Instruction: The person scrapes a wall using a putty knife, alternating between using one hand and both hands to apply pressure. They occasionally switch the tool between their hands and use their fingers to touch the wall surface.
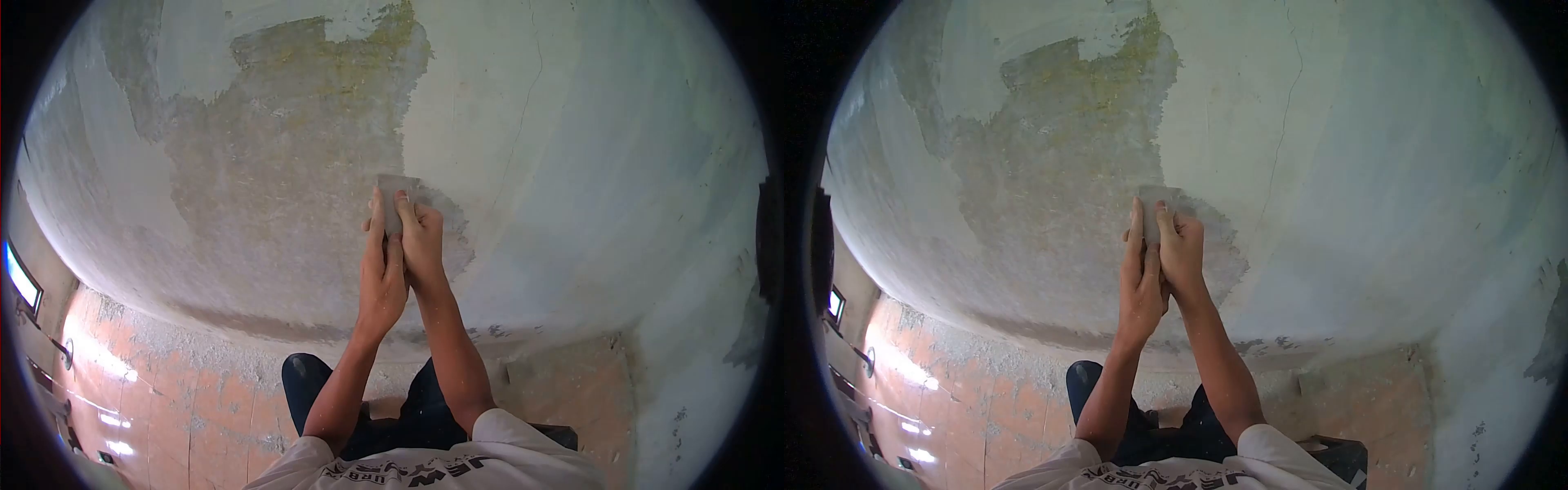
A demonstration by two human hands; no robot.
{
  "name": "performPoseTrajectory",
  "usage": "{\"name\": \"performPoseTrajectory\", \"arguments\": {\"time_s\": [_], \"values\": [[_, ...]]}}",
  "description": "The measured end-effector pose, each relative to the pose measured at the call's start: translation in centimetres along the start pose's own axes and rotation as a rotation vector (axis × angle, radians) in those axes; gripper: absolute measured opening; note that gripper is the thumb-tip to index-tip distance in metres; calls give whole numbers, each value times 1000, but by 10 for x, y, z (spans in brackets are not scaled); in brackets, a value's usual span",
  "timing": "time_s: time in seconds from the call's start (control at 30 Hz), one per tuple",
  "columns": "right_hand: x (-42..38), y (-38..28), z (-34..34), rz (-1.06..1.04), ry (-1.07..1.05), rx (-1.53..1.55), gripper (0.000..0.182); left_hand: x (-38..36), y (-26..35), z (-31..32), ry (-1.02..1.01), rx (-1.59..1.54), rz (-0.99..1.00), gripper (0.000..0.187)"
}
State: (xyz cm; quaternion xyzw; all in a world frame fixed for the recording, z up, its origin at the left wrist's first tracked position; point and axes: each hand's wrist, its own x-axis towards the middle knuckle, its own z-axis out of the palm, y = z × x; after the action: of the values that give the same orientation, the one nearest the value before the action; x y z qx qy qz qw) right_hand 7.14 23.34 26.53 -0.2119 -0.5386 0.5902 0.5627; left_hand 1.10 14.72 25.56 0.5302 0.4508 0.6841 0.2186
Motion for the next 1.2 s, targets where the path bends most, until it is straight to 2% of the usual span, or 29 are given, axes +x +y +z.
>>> {"name": "performPoseTrajectory", "arguments": {"time_s": [0.1, 0.13, 0.2, 0.23, 0.3, 0.33, 0.4, 0.53, 0.6, 0.7, 0.83, 0.9, 0.93, 1.0, 1.1, 1.2], "values": [[-9, 4, 6, 42, 33, 33, 47, -7, 15, 7, 27, 23, -32, 63], [-11, 6, 7, 67, 72, 67, 47, -5, -3, 5, 23, 24, -33, 63], [-4, 9, 4, 35, 63, 47, 45, 2, -55, 3, 87, 132, 262, 64], [0, 8, 5, 8, 47, 27, 44, 3, -30, 2, 88, 130, 259, 64], [3, -7, 11, 12, 25, 59, 44, 5, 23, -5, -15, -5, -78, 63], [2, -11, 13, 19, 11, 94, 44, 3, 32, -5, -15, -2, -87, 63], [-4, -7, 9, 49, 12, 81, 44, -4, 40, 0, -24, -45, -65, 63], [-1, 1, 12, 28, 77, 46, 46, -2, 8, 1, 20, -21, -73, 63], [17, -9, 16, -30, 51, 22, 46, 17, -7, -5, 38, 20, 182, 63], [7, -22, 23, -58, 24, 17, 46, 17, 28, -10, 4, -2, 50, 63], [-2, -7, 19, -14, 50, 80, 46, 9, 35, -5, 4, -26, 31, 62], [15, -6, 22, -88, 73, 73, 45, 8, 36, -3, 3, -50, 12, 62], [23, -13, 28, -152, 98, 68, 43, 19, 33, -5, 4, -50, 14, 62], [30, -42, 34, -111, 49, 98, 43, 43, 21, -12, -29, 41, 205, 61], [21, -54, 39, -72, -8, 160, 41, 35, 27, -13, -38, 23, 165, 61], [15, -39, 36, -68, 102, 133, 43, 31, 39, -12, -55, 1, 129, 61]]}}
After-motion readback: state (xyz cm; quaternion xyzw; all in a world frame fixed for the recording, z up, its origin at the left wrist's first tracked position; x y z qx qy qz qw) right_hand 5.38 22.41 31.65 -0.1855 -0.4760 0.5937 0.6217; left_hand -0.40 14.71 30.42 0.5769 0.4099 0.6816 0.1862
